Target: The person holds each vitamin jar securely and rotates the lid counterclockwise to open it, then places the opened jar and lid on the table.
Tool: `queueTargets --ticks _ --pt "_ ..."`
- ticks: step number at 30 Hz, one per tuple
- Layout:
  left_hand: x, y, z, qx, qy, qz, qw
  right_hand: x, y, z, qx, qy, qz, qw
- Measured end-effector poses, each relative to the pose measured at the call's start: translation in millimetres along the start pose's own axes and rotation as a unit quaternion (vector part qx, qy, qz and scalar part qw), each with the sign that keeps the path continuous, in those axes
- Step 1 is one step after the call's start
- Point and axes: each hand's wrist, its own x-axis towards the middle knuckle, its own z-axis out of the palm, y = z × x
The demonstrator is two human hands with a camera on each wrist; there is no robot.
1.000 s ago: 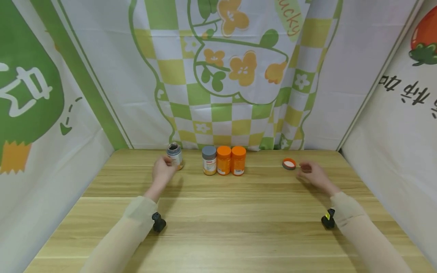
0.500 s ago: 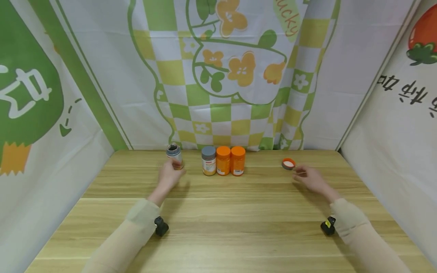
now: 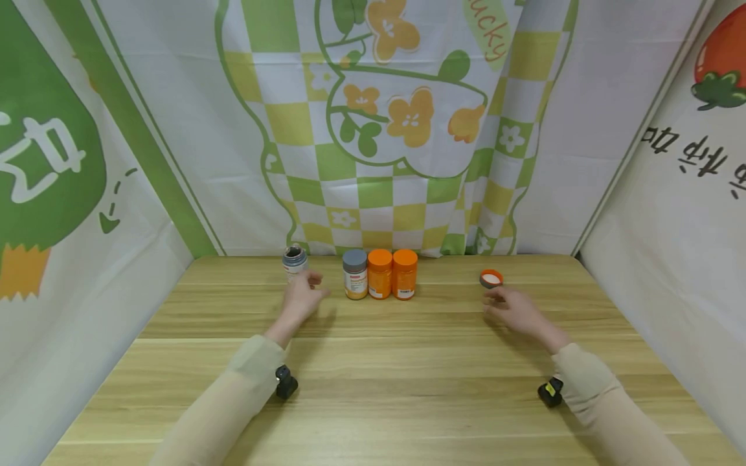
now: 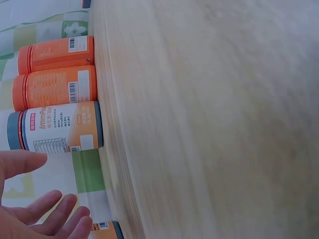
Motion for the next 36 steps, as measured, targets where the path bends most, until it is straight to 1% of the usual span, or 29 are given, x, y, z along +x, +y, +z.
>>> queueTargets --ticks 3,6,8,11,16,18,23,26,30,33,36 --pt "2.3 0.9 3.7 0.010 -0.010 0.004 0.9999 1.8 -3 3 -0.012 -0.003 -0.013 0.9998" --pt "4.7 1.9 6.6 0.013 -0.022 0.002 0.9997 3.1 -8 5 -0.008 -0.006 -0.021 0.9997" --pt "6.2 2.4 8.7 0.009 -0.030 0.001 0.9995 3.6 -11 6 0.001 -0.012 -0.021 0.9997" --pt "9.3 1.7 12.1 -0.003 -0.031 0.001 0.9995 4.2 -15 7 0.016 -0.019 -0.014 0.9996" --pt "13.5 -0.5 17.9 -0.010 -0.030 0.001 0.9995 6.1 -20 10 0.014 -0.027 -0.017 0.9994" --pt "14.6 -1.0 19.8 -0.012 -0.035 -0.003 0.9993 6.9 -21 12 0.013 -0.029 -0.018 0.9993" --pt "17.1 -1.4 23.3 -0.019 -0.051 -0.013 0.9984 7.8 -25 15 0.031 -0.038 -0.015 0.9987" --pt "18.4 0.2 25.9 -0.013 -0.047 -0.003 0.9988 8.1 -27 16 0.034 -0.042 -0.010 0.9985" --pt "19.5 4.3 29.1 -0.016 -0.051 0.000 0.9986 10.0 -29 17 0.036 -0.048 -0.009 0.9982" --pt "22.6 4.9 31.7 -0.022 -0.061 -0.001 0.9979 12.1 -31 18 0.039 -0.049 -0.017 0.9979" --pt "26.4 4.2 35.2 -0.017 -0.056 0.014 0.9982 14.0 -33 20 0.040 -0.047 -0.027 0.9977"
